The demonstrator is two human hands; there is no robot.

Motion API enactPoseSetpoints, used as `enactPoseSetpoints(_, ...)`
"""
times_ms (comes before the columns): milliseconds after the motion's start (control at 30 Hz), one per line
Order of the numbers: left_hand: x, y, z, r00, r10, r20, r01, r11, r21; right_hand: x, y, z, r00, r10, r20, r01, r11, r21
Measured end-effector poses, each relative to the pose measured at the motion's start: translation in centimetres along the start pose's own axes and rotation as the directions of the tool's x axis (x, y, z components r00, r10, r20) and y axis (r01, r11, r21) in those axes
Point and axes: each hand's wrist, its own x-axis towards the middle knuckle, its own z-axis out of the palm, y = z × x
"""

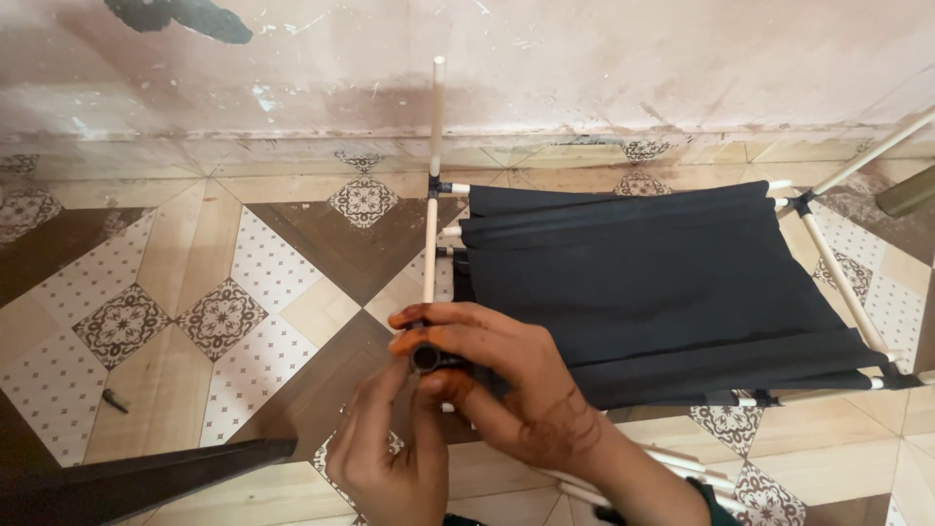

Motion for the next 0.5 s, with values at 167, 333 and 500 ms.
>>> enactPoseSetpoints(167,0.1,0.2,0.1,0.999,0.024,-0.031,-0.025,0.999,-0.027,1.7,1.3,-2.1,0.964,-0.15,0.221,0.096,0.967,0.236)
enactPoseSetpoints(333,0.0,0.1,0.2,1.0,0.016,-0.022,-0.017,0.999,-0.031,1.6,1.6,-2.4,0.969,-0.101,0.224,0.049,0.973,0.228)
enactPoseSetpoints(500,-0.2,-0.2,0.2,1.0,-0.001,0.005,0.001,1.0,0.013,-0.1,0.6,-0.5,0.999,0.041,0.014,-0.043,0.97,0.238)
